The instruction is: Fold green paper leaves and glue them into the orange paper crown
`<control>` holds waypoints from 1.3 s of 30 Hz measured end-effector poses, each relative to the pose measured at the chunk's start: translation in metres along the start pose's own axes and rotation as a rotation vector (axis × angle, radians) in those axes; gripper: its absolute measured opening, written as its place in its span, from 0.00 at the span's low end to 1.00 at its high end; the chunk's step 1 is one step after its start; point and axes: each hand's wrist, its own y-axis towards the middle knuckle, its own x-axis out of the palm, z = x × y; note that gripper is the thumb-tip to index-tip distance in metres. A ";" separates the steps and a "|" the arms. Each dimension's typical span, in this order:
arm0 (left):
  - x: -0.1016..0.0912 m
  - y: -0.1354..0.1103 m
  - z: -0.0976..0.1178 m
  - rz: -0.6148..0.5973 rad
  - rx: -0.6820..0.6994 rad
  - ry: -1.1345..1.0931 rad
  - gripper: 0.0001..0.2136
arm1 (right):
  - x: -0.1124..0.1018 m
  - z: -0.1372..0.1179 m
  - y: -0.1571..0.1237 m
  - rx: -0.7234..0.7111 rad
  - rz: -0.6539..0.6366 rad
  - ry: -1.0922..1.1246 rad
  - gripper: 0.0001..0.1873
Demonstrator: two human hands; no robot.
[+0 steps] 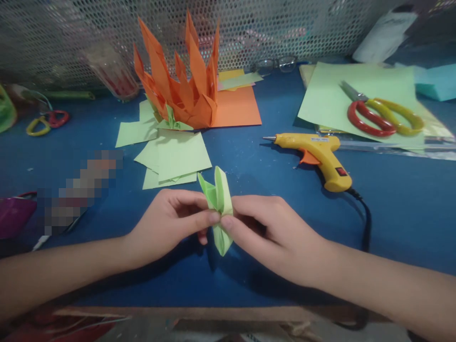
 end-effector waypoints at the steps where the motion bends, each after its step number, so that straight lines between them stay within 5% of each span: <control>1: 0.000 0.001 0.000 0.000 -0.016 -0.047 0.05 | -0.001 0.000 0.000 0.021 -0.016 0.024 0.14; 7: 0.001 0.002 -0.001 0.023 0.000 -0.155 0.11 | -0.003 0.003 0.000 0.078 -0.077 0.138 0.16; 15: 0.001 -0.005 0.000 -0.006 0.035 -0.001 0.30 | -0.001 0.004 0.000 -0.002 -0.020 0.080 0.16; 20: 0.001 -0.004 -0.001 -0.019 0.010 0.035 0.28 | 0.002 0.006 0.002 -0.096 0.059 0.000 0.16; 25: 0.001 -0.001 0.001 -0.017 -0.092 -0.055 0.16 | 0.002 0.005 0.002 -0.186 0.181 -0.130 0.14; 32: 0.003 0.000 0.005 -0.007 -0.133 -0.085 0.13 | 0.003 -0.002 0.000 -0.052 0.121 -0.054 0.15; 39: 0.002 0.000 0.006 -0.042 -0.149 -0.048 0.14 | 0.002 0.002 0.001 -0.127 0.140 -0.120 0.13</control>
